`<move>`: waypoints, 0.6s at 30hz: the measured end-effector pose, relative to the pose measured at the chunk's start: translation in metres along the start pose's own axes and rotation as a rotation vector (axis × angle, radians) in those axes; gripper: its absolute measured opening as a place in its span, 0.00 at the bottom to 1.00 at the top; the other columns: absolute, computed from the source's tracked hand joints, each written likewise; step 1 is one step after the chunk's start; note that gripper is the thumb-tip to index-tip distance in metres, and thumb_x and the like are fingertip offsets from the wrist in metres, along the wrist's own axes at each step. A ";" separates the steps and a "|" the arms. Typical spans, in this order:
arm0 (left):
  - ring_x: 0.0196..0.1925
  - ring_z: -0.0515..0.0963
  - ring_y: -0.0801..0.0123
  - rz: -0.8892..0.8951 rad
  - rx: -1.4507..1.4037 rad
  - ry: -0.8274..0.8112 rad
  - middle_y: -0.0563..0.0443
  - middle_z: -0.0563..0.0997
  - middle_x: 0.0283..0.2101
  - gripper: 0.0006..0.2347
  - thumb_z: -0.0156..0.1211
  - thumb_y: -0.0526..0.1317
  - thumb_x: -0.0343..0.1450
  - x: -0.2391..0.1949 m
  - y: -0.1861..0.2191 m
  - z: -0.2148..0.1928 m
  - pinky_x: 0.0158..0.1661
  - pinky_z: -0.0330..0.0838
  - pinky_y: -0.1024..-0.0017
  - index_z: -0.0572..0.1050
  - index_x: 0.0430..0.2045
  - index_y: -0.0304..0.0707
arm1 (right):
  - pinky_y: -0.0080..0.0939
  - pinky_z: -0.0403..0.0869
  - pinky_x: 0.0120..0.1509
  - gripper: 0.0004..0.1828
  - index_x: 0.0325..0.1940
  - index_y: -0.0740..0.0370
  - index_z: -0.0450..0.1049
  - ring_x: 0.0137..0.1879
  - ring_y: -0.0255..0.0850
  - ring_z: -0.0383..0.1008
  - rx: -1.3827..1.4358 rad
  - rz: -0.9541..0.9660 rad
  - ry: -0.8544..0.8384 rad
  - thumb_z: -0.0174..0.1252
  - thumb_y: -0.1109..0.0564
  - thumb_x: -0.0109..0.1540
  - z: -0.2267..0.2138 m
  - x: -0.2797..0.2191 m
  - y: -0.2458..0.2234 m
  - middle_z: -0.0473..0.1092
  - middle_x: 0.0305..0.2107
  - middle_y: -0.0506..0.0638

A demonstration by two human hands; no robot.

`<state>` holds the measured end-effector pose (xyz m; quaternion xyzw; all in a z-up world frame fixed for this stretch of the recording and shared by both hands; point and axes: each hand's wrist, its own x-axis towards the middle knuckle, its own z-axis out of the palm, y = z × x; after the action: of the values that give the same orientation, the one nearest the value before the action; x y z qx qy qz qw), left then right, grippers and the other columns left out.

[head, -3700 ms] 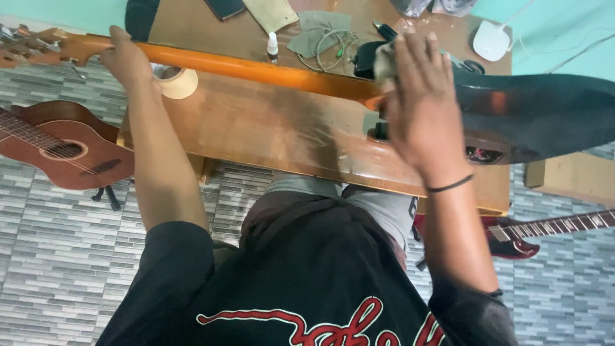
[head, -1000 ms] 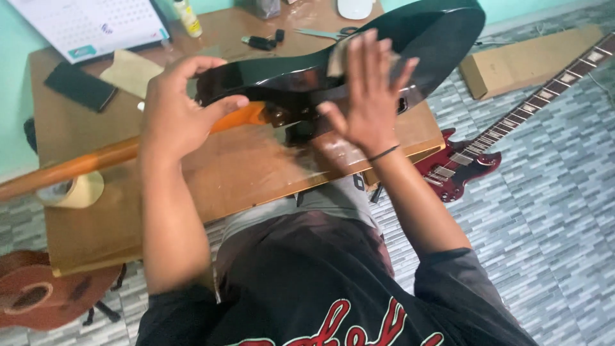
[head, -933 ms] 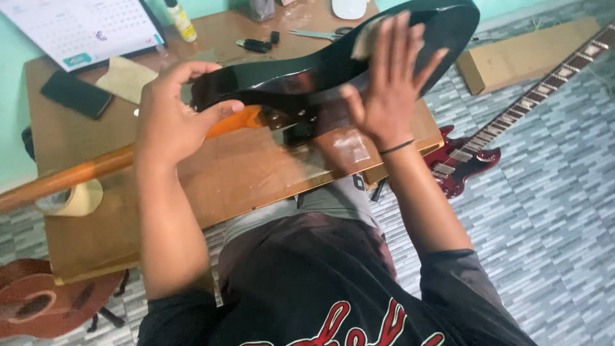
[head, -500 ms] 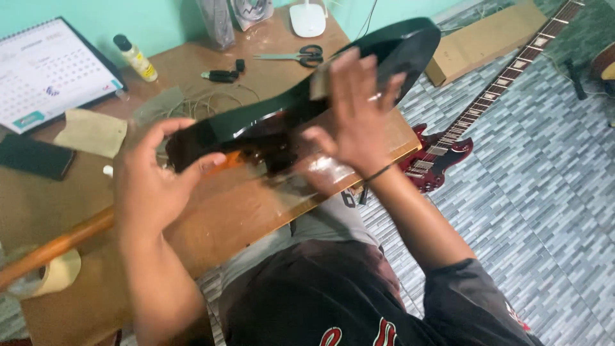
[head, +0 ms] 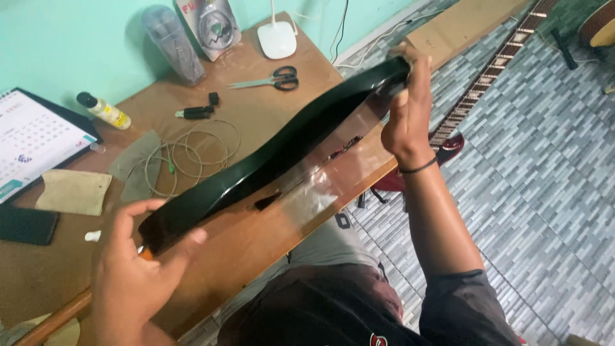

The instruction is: The person wipes the body of a black electric guitar with a cloth, then applies a liquid from a small bottle and continues wiping the body and neck. The guitar is held over a wooden workbench while the person rotates it to reach different areas.

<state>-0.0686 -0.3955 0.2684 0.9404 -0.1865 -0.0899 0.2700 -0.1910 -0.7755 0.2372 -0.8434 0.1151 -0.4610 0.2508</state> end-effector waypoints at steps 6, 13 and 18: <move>0.62 0.79 0.41 0.542 0.273 0.282 0.32 0.83 0.55 0.38 0.73 0.62 0.60 0.005 0.081 0.014 0.73 0.45 0.30 0.74 0.59 0.34 | 0.76 0.42 0.84 0.48 0.57 0.65 0.62 0.60 0.51 0.68 0.026 0.045 0.050 0.19 0.19 0.69 0.003 -0.002 0.015 0.64 0.50 0.54; 0.54 0.82 0.59 0.686 0.218 0.214 0.48 0.84 0.53 0.21 0.62 0.51 0.76 0.030 0.176 0.074 0.71 0.42 0.40 0.75 0.59 0.38 | 0.74 0.37 0.85 0.49 0.59 0.70 0.61 0.61 0.54 0.68 0.071 0.049 0.027 0.18 0.22 0.70 -0.008 -0.003 0.016 0.62 0.52 0.59; 0.44 0.83 0.59 0.664 0.237 0.259 0.53 0.86 0.42 0.14 0.67 0.51 0.76 0.041 0.173 0.086 0.71 0.43 0.41 0.82 0.51 0.47 | 0.72 0.34 0.82 0.51 0.55 0.67 0.68 0.62 0.61 0.73 -0.062 -0.012 -0.037 0.18 0.21 0.67 -0.013 0.003 0.003 0.70 0.48 0.62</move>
<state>-0.1069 -0.5888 0.2869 0.8570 -0.4545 0.1445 0.1952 -0.1998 -0.7833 0.2434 -0.8596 0.1198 -0.4432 0.2241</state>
